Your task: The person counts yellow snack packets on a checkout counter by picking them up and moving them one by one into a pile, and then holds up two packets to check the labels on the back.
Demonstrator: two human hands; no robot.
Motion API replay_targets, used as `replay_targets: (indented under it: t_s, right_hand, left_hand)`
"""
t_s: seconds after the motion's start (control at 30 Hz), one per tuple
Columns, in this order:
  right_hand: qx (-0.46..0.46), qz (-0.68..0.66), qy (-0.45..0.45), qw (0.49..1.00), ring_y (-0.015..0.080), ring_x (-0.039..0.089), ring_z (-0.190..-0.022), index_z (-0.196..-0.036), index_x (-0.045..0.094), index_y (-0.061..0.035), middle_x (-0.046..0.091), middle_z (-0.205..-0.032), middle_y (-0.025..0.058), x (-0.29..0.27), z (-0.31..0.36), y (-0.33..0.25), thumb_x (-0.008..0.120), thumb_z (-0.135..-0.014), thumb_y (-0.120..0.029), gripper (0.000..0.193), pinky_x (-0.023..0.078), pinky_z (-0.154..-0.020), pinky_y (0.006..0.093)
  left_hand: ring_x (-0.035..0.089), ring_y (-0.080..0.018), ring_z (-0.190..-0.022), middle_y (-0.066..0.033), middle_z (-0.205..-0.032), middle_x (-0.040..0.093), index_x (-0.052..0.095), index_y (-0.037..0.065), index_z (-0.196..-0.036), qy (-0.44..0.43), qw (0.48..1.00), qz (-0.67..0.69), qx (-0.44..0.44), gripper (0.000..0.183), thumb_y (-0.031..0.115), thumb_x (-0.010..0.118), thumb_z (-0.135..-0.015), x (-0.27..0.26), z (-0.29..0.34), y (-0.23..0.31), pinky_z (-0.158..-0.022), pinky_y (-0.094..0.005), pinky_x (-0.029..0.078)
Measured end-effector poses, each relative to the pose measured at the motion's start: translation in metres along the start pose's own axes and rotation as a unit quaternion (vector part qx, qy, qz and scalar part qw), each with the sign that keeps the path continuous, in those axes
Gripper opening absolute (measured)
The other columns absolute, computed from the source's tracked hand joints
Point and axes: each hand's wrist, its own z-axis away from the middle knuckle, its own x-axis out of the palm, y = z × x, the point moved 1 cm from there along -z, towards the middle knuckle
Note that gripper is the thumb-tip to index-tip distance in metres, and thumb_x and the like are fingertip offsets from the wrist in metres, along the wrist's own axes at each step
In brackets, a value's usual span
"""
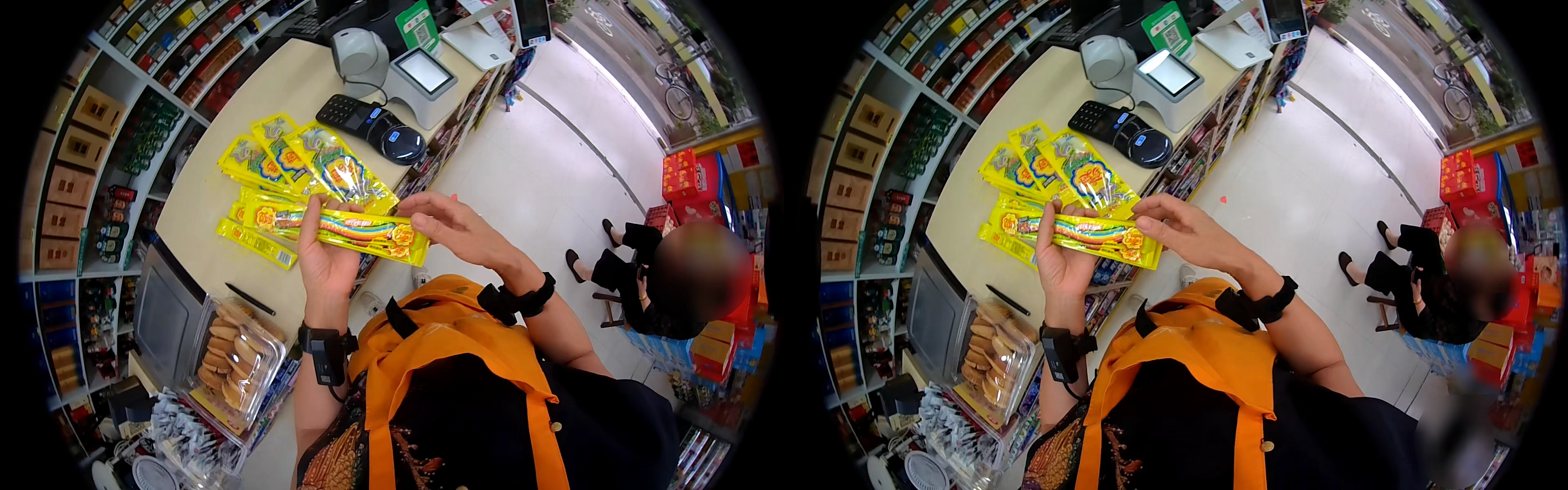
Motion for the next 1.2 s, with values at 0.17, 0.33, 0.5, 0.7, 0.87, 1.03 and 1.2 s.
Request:
replay_targets:
  t_s: [0.17,0.33,0.5,0.7,0.87,1.03,1.2]
  right_hand:
    - [0.033,0.01,-0.026,0.999,0.0113,0.055,-0.1,-0.127,0.052,-0.0053,0.061,-0.111,0.0052,0.011,-0.001,-0.015,0.065,-0.092,-0.03,0.045,0.047,-0.082,0.0263]
    - [0.014,0.044,-0.061,0.997,0.0111,0.055,-0.104,-0.125,0.054,-0.0013,0.06,-0.114,0.0056,0.026,-0.013,-0.016,0.07,-0.088,-0.019,0.044,0.046,-0.088,0.0267]
    - [-0.013,0.064,-0.165,0.984,0.0103,0.059,-0.098,-0.122,0.056,-0.0004,0.064,-0.11,0.0062,0.058,-0.035,-0.02,0.065,-0.092,-0.018,0.035,0.049,-0.084,0.0246]
    - [-0.016,0.111,-0.162,0.98,0.0195,0.063,-0.092,-0.113,0.059,-0.0013,0.065,-0.104,0.0104,0.112,-0.094,-0.003,0.067,-0.09,-0.024,0.034,0.051,-0.079,0.0296]
    - [-0.271,0.397,-0.08,0.873,0.0329,0.061,-0.09,-0.11,0.056,-0.0045,0.058,-0.1,0.0164,0.178,-0.134,0.035,0.076,-0.078,-0.022,0.042,0.051,-0.078,0.0399]
    - [-0.294,0.483,-0.037,0.824,0.0379,0.059,-0.086,-0.106,0.055,-0.0031,0.056,-0.095,0.0185,0.204,-0.142,0.055,0.071,-0.076,-0.01,0.035,0.051,-0.074,0.0453]
    - [-0.259,0.496,-0.028,0.828,0.0365,0.062,-0.082,-0.109,0.058,-0.0019,0.057,-0.095,0.0206,0.188,-0.151,0.065,0.065,-0.082,-0.005,0.028,0.051,-0.069,0.0438]
  left_hand:
    - [0.049,-0.0201,-0.082,-0.0044,-0.081,0.048,0.052,0.005,-0.095,-0.053,0.997,0.059,0.007,0.012,0.015,0.059,-0.093,0.002,0.003,0.003,-0.094,-0.0396,0.041]
    - [0.052,-0.0192,-0.086,-0.0053,-0.083,0.052,0.053,0.005,-0.096,-0.026,0.998,0.047,0.033,0.01,0.013,0.059,-0.092,0.012,0.02,0.016,-0.099,-0.042,0.041]
    - [0.054,-0.0161,-0.079,0.0004,-0.076,0.052,0.052,0.007,-0.098,0.031,0.995,0.059,0.072,0.007,0.014,0.055,-0.097,-0.012,0.043,0.046,-0.098,-0.0435,0.043]
    - [0.041,-0.0103,-0.066,0.0029,-0.069,0.037,0.051,0.007,-0.097,0.034,0.97,0.089,0.224,0.004,0.011,0.051,-0.098,-0.039,0.109,0.107,-0.083,-0.0343,0.042]
    - [0.041,-0.0095,-0.066,0.0027,-0.069,0.037,0.052,0.006,-0.099,0.033,0.949,0.115,0.29,0.005,0.011,0.051,-0.098,-0.044,0.153,0.137,-0.08,-0.0326,0.041]
    - [0.04,-0.0089,-0.066,0.0027,-0.07,0.037,0.052,0.005,-0.1,0.033,0.941,0.104,0.321,0.005,0.01,0.05,-0.098,-0.045,0.171,0.151,-0.08,-0.0319,0.041]
    - [0.04,-0.0086,-0.066,0.0029,-0.07,0.037,0.052,0.005,-0.101,0.012,0.949,0.107,0.297,0.005,0.01,0.052,-0.098,-0.043,0.159,0.153,-0.082,-0.0325,0.041]
